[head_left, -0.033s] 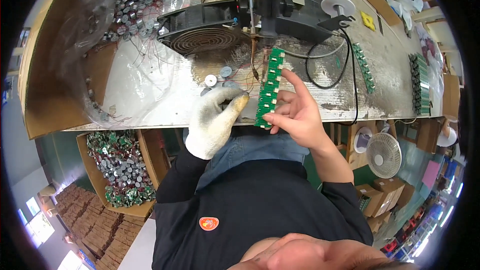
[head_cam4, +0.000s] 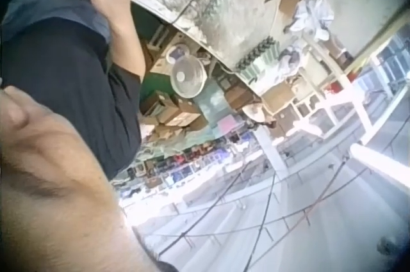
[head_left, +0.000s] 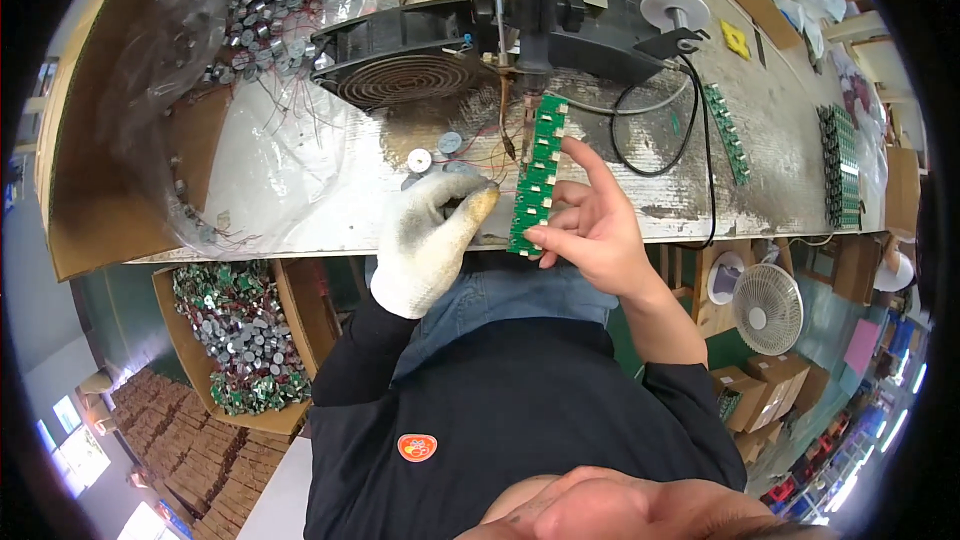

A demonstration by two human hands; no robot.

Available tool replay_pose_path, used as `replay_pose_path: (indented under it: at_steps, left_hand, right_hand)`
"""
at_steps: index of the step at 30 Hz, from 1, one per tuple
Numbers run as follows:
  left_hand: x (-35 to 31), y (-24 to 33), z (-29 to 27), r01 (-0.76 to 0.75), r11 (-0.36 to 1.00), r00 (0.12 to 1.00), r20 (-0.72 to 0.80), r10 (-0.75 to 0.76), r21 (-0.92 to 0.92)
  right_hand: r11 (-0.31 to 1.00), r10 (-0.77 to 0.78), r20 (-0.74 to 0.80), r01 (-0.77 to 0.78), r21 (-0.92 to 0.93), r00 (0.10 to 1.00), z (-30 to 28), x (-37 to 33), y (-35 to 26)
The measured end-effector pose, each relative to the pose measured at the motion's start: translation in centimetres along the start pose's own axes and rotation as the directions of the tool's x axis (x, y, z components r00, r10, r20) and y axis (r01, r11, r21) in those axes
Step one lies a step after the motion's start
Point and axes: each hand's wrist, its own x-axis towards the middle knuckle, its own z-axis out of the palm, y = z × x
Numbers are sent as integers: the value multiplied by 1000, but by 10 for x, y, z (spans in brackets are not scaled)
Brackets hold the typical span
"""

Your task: The person picks up a motor from a plastic bag, places it on the table, and solders its wires to a circuit board using a soldering machine. They then set the board down and pick up another motor to repeat the process.

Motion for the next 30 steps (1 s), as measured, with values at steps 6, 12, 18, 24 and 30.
replay_pose_path:
  at_steps: [6, 12, 18, 24, 30]
  left_hand:
    - [5, 1, 9, 20, 997, 1000, 1, -20, -70]
    - [7, 10, 16, 181, 925, 983, 34, -180, -335]
    - [8, 8, 17, 179, 930, 983, 17, -184, -320]
    - [10, 9, 18, 156, 938, 985, -28, -173, -309]
    - [11, 4, 17, 141, 956, 986, -51, -159, -256]
  right_hand:
    - [1000, -8, 26, 8, 12, 1000, -1, -1, 1]
    - [999, -25, 18, 25, 21, 1000, -1, -1, 2]
    - [999, -38, 15, 38, 39, 999, -1, 2, 2]
    - [998, -50, 24, 49, 36, 998, -2, 2, 3]
    - [998, -54, 22, 54, 22, 998, 0, 2, -1]
